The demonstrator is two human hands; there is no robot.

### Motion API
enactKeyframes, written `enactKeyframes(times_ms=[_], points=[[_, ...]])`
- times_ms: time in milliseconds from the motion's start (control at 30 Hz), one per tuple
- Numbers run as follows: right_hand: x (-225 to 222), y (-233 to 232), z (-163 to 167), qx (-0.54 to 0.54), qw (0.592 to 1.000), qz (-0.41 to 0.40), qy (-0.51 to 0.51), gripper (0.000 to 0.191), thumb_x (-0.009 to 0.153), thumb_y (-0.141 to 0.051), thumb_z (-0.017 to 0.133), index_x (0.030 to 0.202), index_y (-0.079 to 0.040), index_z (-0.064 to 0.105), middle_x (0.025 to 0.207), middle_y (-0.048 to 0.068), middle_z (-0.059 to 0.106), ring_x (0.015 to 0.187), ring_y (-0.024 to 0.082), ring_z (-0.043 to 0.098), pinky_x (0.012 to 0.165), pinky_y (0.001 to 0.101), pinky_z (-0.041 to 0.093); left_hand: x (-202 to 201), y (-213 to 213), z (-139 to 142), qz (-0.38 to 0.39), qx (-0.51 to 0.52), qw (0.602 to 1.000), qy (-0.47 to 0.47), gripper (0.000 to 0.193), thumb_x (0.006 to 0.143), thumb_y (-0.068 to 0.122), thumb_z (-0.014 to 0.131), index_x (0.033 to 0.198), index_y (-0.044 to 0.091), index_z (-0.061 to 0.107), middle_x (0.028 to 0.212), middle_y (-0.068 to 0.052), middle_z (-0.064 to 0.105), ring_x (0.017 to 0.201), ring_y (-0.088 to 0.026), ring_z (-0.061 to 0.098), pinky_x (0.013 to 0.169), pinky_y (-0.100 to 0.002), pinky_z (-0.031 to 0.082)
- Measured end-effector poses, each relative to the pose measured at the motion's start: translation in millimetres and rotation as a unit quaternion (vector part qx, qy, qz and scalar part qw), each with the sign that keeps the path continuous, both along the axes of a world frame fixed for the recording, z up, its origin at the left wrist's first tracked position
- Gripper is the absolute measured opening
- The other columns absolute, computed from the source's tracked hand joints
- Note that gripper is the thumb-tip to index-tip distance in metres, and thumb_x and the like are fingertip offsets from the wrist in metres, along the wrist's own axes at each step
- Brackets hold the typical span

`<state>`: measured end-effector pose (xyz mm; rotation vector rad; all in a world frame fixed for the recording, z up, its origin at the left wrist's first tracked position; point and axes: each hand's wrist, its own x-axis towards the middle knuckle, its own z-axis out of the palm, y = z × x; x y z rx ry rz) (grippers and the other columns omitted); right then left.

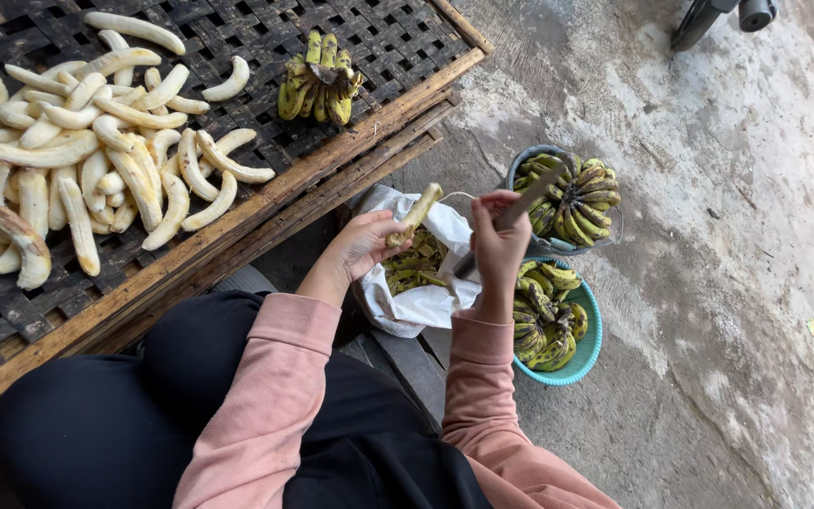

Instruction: The person sits beside a slatted wooden rack and peels green bananas with a knife, one at a time. They cut the peel, remove it by hand, place the peeled banana on the rack, and drop the peels into a white sack on the ground, taking unpeeled bananas from a bucket and basket.

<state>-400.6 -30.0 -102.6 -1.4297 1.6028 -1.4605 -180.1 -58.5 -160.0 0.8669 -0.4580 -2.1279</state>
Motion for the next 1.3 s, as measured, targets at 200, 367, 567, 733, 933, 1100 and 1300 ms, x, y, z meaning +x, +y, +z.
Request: enactKeyframes(times_ms=[200,367,567,733,933,1100,1300], points=[[16.3,31.1,-25.2,0.021,0.996,0.006,0.09,0.029,0.094,-0.002,0.07,0.123,-0.002,0.067,0.103,0.004,0.064,0.073,0.01,0.06,0.058,0.0247,0.051,-5.3,-0.5,-0.4,0.003,-0.038,0.99,0.134,0.067,0.095,-0.001,0.061,0.154,-0.011,0.031,0.122,-0.02,0.06,0.106,-0.026,0.07,0.085,-0.035,0.065],[61.1,49.7,-31.1,0.007,0.983,0.116,-0.143,0.025,0.094,-0.003,0.077,0.118,0.004,0.07,0.098,0.005,0.074,0.086,0.009,0.066,0.078,0.0245,0.054,-10.3,8.6,1.9,0.015,-0.104,0.99,0.094,0.072,0.094,0.001,0.061,0.156,0.01,0.025,0.127,-0.014,0.061,0.111,-0.021,0.067,0.088,-0.032,0.062],[59.2,47.5,7.1,0.076,0.973,0.187,-0.113,0.027,0.087,-0.006,0.076,0.112,-0.002,0.068,0.094,0.004,0.076,0.084,0.007,0.072,0.075,0.0222,0.059,-0.8,12.7,22.2,-0.004,-0.134,0.99,0.031,0.079,0.095,0.024,0.063,0.158,0.003,0.02,0.128,-0.012,0.059,0.108,-0.02,0.067,0.088,-0.032,0.063],[61.7,54.4,13.0,0.037,0.983,0.176,0.023,0.018,0.087,-0.005,0.081,0.099,0.003,0.071,0.087,0.008,0.074,0.079,0.009,0.069,0.069,0.0249,0.054,4.3,17.6,34.7,-0.012,-0.17,0.984,0.054,0.094,0.088,0.021,0.077,0.159,0.003,0.018,0.127,-0.012,0.058,0.115,-0.019,0.062,0.095,-0.029,0.06],[35.4,32.6,-1.6,0.053,0.988,0.137,0.037,0.004,0.094,0.0,0.071,0.097,0.0,0.068,0.084,0.002,0.066,0.067,0.007,0.052,0.058,0.0225,0.042,27.6,16.9,45.9,-0.15,-0.255,0.953,-0.067,0.073,0.079,0.001,0.084,0.143,0.0,0.048,0.118,-0.013,0.066,0.101,-0.019,0.067,0.088,-0.031,0.06],[-15.0,-19.0,-10.0,-0.042,0.996,-0.078,-0.01,0.004,0.101,-0.005,0.063,0.102,-0.002,0.066,0.086,0.004,0.065,0.064,0.009,0.05,0.054,0.0206,0.04,27.7,21.6,48.1,-0.227,-0.173,0.958,-0.03,0.05,0.085,0.007,0.075,0.131,0.004,0.055,0.115,-0.011,0.067,0.097,-0.017,0.074,0.082,-0.035,0.063],[-13.6,-10.3,-23.0,0.2,0.975,-0.075,0.067,0.043,0.084,-0.001,0.068,0.126,-0.01,0.059,0.095,-0.002,0.064,0.07,0.008,0.064,0.055,0.0182,0.054,12.5,12.2,33.9,-0.11,-0.22,0.962,-0.116,0.034,0.098,0.024,0.065,0.127,0.006,0.065,0.116,-0.008,0.067,0.098,-0.012,0.067,0.083,-0.033,0.063]])
